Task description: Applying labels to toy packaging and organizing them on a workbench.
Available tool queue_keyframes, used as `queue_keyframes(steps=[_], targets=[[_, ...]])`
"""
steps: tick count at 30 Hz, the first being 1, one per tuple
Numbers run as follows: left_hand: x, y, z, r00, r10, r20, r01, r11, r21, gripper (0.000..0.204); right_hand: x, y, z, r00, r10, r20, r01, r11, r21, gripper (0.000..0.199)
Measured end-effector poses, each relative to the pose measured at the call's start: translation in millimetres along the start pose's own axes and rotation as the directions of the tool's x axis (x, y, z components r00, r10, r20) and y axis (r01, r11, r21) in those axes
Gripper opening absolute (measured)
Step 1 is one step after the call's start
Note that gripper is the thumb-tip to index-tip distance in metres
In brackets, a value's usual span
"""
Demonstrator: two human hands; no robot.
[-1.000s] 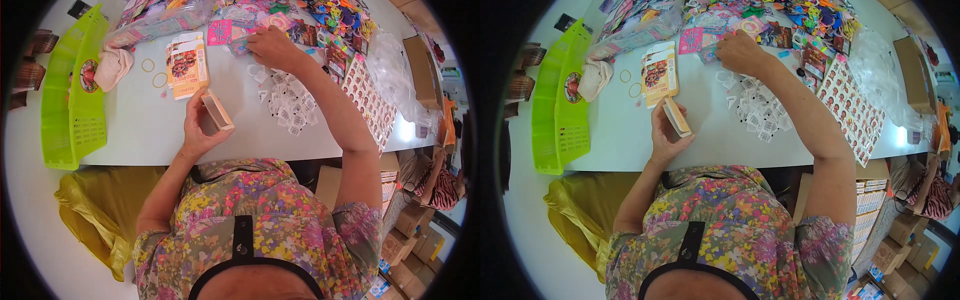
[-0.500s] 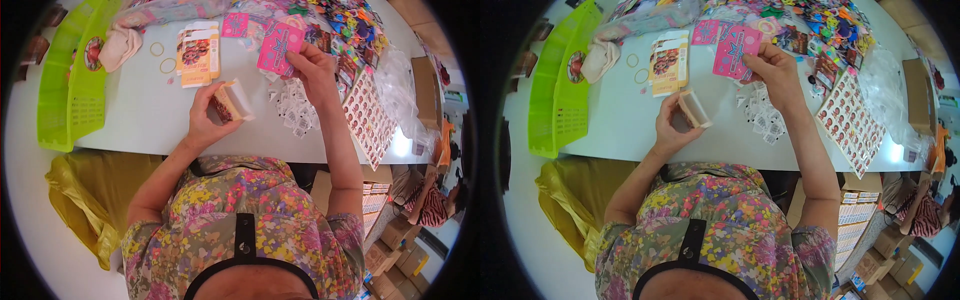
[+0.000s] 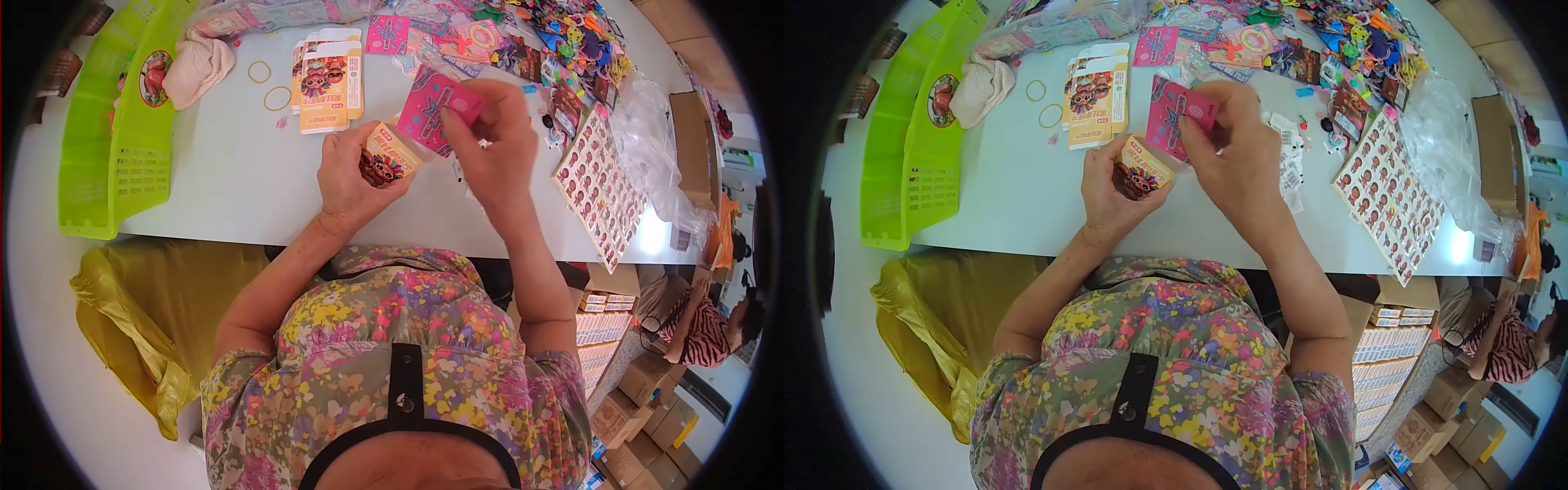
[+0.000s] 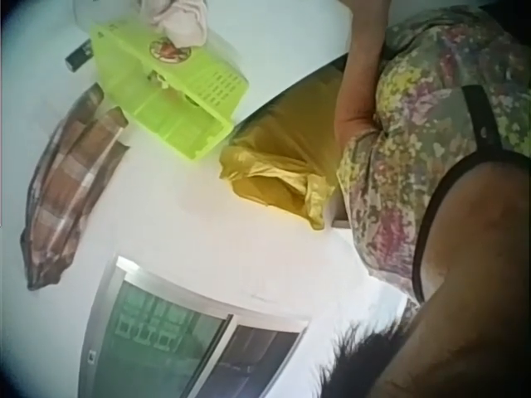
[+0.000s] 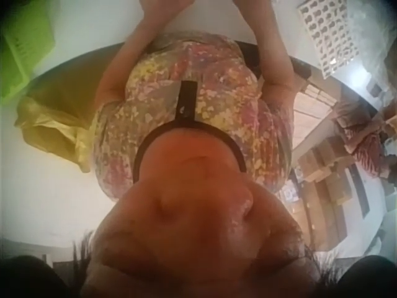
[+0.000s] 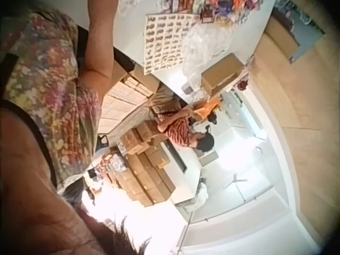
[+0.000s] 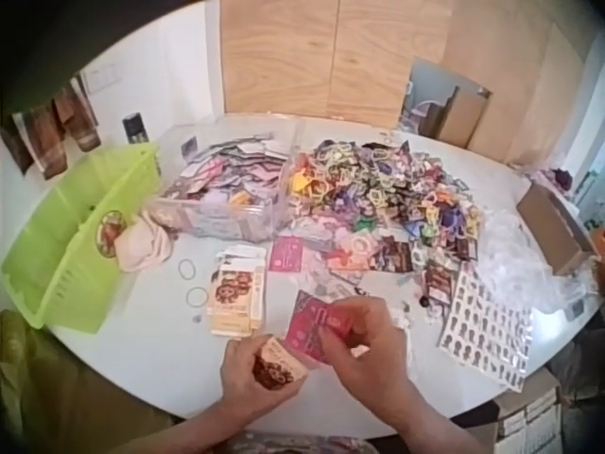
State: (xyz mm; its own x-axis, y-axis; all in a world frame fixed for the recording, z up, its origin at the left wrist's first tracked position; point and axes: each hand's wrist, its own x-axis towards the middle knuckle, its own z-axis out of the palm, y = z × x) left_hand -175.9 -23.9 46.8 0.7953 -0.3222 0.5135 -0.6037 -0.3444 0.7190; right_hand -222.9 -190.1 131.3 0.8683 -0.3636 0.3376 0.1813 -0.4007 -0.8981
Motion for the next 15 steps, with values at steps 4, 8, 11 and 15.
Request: queue_keyframes(steps=[4,8,11,15], targets=[[0,4,6,1.0,-0.011,-0.016,0.011,0.999,-0.038,0.069,-8,16,3,0.992,-0.086,-0.088,0.067,0.977,-0.203,0.017],[-8,-4,4,1.0,-0.012,0.0,0.012,0.999,-0.036,0.069,-14,21,27,0.959,-0.254,-0.129,0.251,0.967,-0.04,0.009],[-8,-3,2,1.0,0.002,0.028,0.0,0.998,-0.07,0.069,-10,24,15,0.944,-0.311,-0.112,0.288,0.94,-0.181,0.008],[-4,5,4,0.995,0.074,0.074,-0.068,0.994,-0.089,0.068,-9,26,5,0.977,0.052,-0.207,-0.007,0.977,0.215,0.01]])
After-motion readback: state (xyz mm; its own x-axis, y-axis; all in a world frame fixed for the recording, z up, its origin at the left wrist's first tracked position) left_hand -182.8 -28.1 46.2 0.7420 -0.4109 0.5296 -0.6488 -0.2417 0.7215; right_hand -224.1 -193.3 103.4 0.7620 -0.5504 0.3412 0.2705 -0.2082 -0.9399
